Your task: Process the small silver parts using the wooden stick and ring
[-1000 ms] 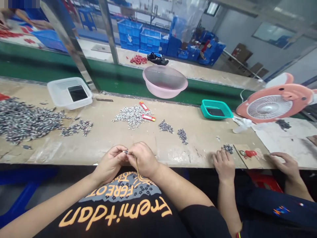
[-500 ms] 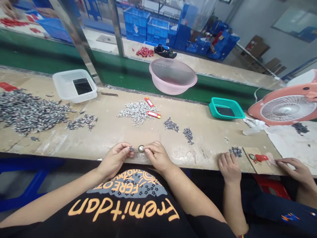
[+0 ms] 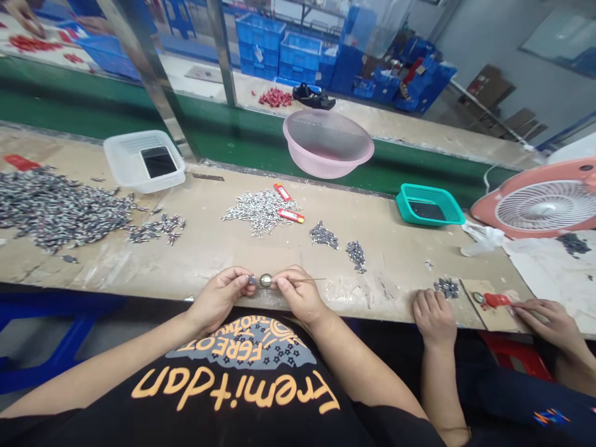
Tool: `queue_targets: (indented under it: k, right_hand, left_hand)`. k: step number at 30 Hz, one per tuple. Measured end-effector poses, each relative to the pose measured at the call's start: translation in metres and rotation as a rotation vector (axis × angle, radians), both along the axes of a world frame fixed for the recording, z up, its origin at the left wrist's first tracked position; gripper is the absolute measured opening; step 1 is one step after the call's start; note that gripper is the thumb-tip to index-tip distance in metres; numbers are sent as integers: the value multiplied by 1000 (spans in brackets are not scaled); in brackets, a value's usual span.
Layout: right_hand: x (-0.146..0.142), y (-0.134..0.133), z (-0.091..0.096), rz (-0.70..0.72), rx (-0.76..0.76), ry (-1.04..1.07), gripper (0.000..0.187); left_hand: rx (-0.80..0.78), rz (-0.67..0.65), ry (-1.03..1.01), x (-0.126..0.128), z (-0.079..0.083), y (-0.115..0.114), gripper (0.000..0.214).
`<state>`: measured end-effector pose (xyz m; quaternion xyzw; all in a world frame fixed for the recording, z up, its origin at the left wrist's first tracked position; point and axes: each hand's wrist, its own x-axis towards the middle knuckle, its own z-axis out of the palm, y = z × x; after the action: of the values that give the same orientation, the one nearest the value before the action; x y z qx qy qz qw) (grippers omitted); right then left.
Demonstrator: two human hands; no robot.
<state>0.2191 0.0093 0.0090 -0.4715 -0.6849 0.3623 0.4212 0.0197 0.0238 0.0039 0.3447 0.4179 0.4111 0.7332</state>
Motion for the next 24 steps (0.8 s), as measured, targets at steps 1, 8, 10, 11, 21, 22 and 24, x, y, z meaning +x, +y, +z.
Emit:
queue_targets:
  k: [1, 8, 10, 11, 21, 22, 24]
  right_hand:
    - [-1, -2, 2, -17, -6, 53, 22]
    - [-12, -4, 17, 15, 86, 53, 21]
    - [-15, -2, 19, 14, 104, 15, 21]
    - [-16, -1, 20, 12, 111, -5, 21]
    - [-17, -3, 22, 55, 156, -104, 20]
    - [-18, -3, 22, 54, 164, -105, 19]
    - [-18, -3, 22, 50, 179, -107, 19]
  left_hand:
    - [1, -3, 1, 0, 0, 0, 19]
    - [13, -14, 5, 0, 0, -1, 18]
    - [14, -11, 4, 1, 1, -1, 19]
    - [14, -9, 4, 1, 1, -1, 19]
    - [14, -22, 3, 0, 0, 0, 18]
    - [16, -27, 7, 0, 0, 0, 18]
    - [13, -35, 13, 0, 1, -1, 18]
